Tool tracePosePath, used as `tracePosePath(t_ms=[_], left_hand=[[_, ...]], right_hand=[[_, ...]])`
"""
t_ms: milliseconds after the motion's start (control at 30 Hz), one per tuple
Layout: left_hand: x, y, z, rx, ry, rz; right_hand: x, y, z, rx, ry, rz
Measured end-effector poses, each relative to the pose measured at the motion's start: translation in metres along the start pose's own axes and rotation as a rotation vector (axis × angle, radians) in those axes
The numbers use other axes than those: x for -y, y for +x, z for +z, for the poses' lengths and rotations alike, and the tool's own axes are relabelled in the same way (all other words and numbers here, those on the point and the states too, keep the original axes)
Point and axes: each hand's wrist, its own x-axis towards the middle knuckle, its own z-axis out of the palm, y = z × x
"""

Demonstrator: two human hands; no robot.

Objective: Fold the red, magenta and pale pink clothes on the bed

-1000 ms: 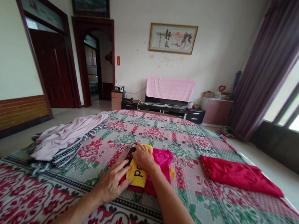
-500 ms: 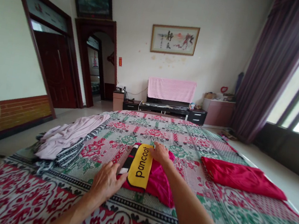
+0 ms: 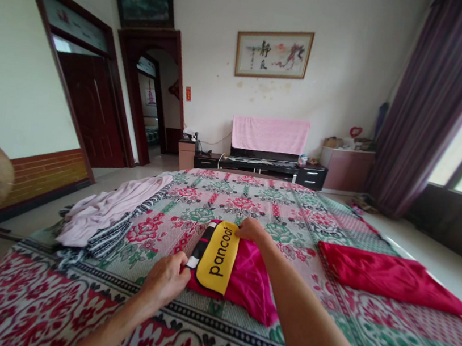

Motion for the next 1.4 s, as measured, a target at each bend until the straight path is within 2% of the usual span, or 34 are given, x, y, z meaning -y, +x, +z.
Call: tracePosePath(t_ms=[133, 267, 400, 533, 600, 700, 767, 867, 967, 1067, 1200, 1400], left_hand=[[0.014, 0.02, -0.015, -0.023, 0.035, -0.002], [0.026, 0.054, -0.025, -0.08, 0.074, -0.009], [0.028, 0.086, -0.021, -0.19, 0.079, 0.008], [0.03, 0.101, -0.012, -0.24, 0.022, 0.038], [0.034, 0.1, -0.011, -0.265, -0.022, 0.122], [0.044, 0.09, -0.014, -0.275, -0.081, 0.359], [0.05, 0.079, -0.018, -0.216, -0.108, 0.543], [0.057, 0.06, -0.02, -0.077, -0.122, 0.691], [0.061, 0.044, -0.014, 0.037, -0.134, 0.696], [0.063, 0.036, -0.007, 0.084, -0.164, 0.683], [0.063, 0.033, -0.001, 0.082, -0.203, 0.672], [0.057, 0.03, 0.006, -0.004, -0.225, 0.638]], right_hand=[[-0.004, -0.01, -0.005, -0.001, 0.024, -0.003], [-0.009, -0.027, -0.008, -0.004, 0.07, 0.047], [-0.01, -0.048, -0.004, 0.0, 0.225, 0.161], [-0.017, -0.064, 0.0, 0.014, 0.237, 0.141], [-0.025, -0.068, 0.0, -0.032, 0.204, 0.089], [-0.041, -0.073, -0.001, -0.217, 0.174, -0.066], [-0.049, -0.076, -0.001, -0.313, 0.169, -0.256], [-0.051, -0.084, 0.002, -0.292, 0.181, -0.511], [-0.047, -0.089, 0.005, -0.198, 0.189, -0.592], [-0.043, -0.092, 0.004, -0.093, 0.203, -0.586], [-0.038, -0.094, -0.002, 0.014, 0.277, -0.532], [-0.036, -0.093, 0.0, -0.005, 0.306, -0.544]])
